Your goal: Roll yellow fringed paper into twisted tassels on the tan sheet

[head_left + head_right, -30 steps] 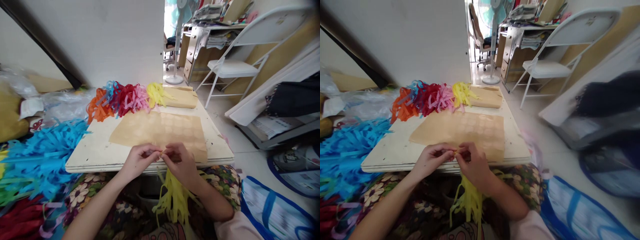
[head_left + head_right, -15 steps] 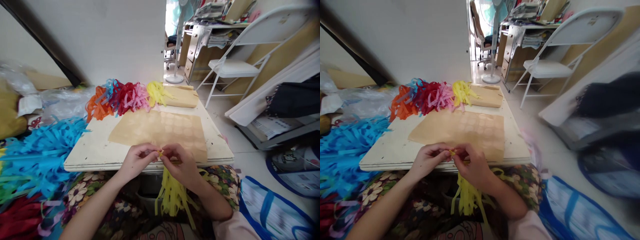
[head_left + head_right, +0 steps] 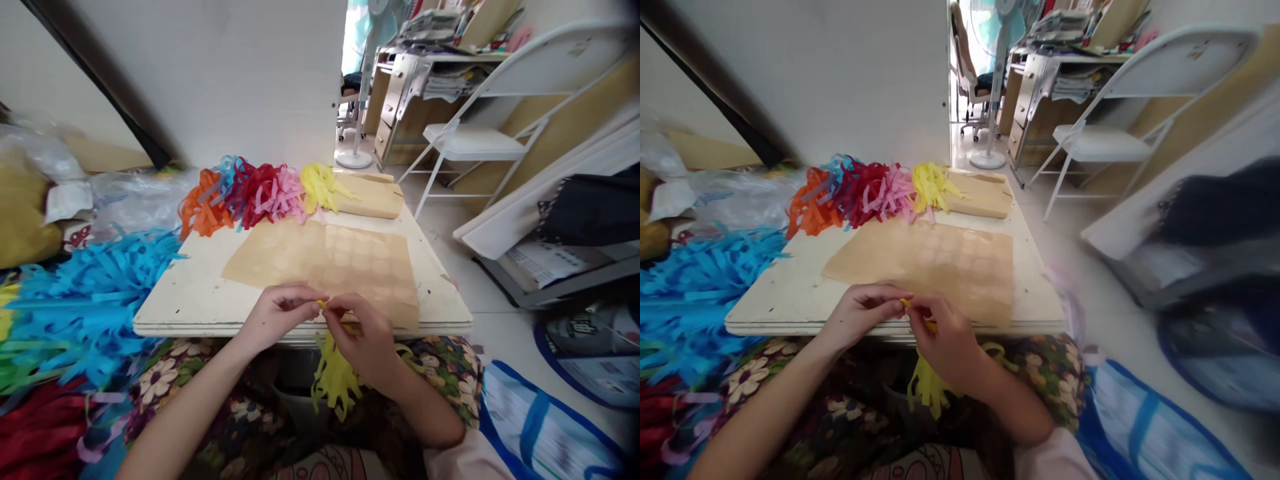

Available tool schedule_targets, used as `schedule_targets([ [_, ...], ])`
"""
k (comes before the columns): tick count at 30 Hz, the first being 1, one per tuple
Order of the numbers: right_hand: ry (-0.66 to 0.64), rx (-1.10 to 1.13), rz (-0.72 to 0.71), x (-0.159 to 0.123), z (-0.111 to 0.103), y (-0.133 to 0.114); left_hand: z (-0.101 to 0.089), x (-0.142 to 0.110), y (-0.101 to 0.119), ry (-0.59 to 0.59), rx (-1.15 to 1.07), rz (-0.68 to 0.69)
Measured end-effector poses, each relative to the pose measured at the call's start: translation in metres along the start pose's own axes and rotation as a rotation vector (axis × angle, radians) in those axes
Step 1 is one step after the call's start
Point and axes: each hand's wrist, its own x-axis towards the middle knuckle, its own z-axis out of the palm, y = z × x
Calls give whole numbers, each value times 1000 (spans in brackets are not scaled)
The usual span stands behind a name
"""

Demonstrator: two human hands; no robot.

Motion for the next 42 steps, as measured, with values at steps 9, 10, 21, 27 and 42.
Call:
schedule_targets([
  [9,-198,120,138,0,-6,2,2,0,0,13,-68,17],
  [10,-213,112,142,0,-6,2,1,0,0,1,-66,22],
  [21,-331,-125,103,0,-5,-7,3,-3,1,92,-113,-28],
  [27,-295,-77,77,0,1,-4,3,-2,2,147,-135,-17],
  [42,-247,-74,66,0,10,-3,1,-2,3,226,-223,-8],
])
